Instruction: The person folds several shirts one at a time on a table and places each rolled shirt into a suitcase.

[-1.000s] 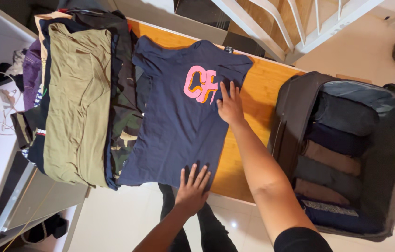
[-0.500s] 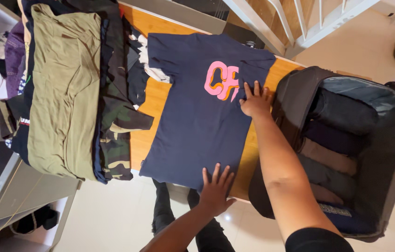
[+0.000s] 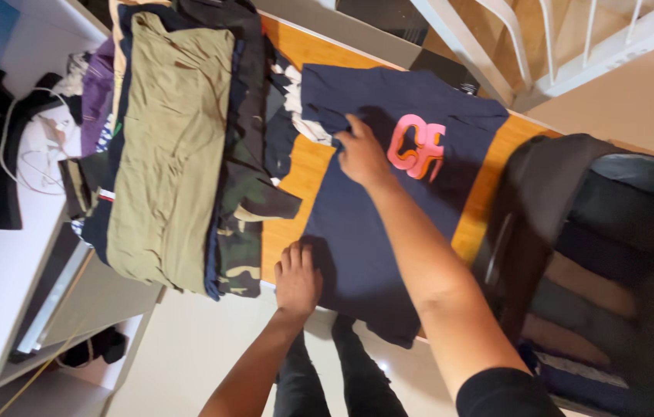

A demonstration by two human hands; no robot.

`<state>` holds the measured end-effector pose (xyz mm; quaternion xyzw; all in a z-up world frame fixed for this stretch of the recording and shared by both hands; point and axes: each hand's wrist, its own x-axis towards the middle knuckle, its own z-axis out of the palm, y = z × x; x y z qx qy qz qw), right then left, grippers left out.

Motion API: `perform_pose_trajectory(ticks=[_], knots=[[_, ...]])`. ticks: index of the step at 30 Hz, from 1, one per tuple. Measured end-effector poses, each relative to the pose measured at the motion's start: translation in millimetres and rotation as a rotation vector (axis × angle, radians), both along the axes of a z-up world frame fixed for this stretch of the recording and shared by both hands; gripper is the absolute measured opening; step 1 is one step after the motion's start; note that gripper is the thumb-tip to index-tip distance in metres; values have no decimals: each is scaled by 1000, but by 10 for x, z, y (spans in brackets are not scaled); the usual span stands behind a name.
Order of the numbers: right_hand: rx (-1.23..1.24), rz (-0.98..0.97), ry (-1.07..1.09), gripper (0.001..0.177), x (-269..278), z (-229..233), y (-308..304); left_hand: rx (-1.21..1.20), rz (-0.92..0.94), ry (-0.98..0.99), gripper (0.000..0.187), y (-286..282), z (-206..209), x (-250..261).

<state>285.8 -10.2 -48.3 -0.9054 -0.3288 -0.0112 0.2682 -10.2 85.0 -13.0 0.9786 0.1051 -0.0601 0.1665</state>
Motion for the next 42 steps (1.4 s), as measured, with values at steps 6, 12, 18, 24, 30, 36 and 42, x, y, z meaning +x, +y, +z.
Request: perform_pose_trajectory(ticks=[6, 12, 18, 24, 30, 36, 42], knots=[[-191, 25, 62, 51, 71, 79, 911, -176, 135, 161, 77, 326, -118, -101], [-356, -61, 50, 47, 243, -185, 1042, -304, 140, 40, 52, 400, -99, -201], [250, -494, 24, 31, 584, -132, 790, -436, 117, 171, 48, 409, 31, -164], [194, -792, 186, 57, 804, 169, 288, -460, 69, 244, 40, 143, -159, -370], [260, -803, 229, 29, 1197, -358, -448, -434, 65, 187, 47, -206, -179, -487], [616, -709, -13, 33, 1333, -631, -1815, -276, -168, 4, 18, -778, -283, -612], [383, -883, 213, 31, 953, -585, -2397, -166, -305, 189, 32, -1282, -569, -730]])
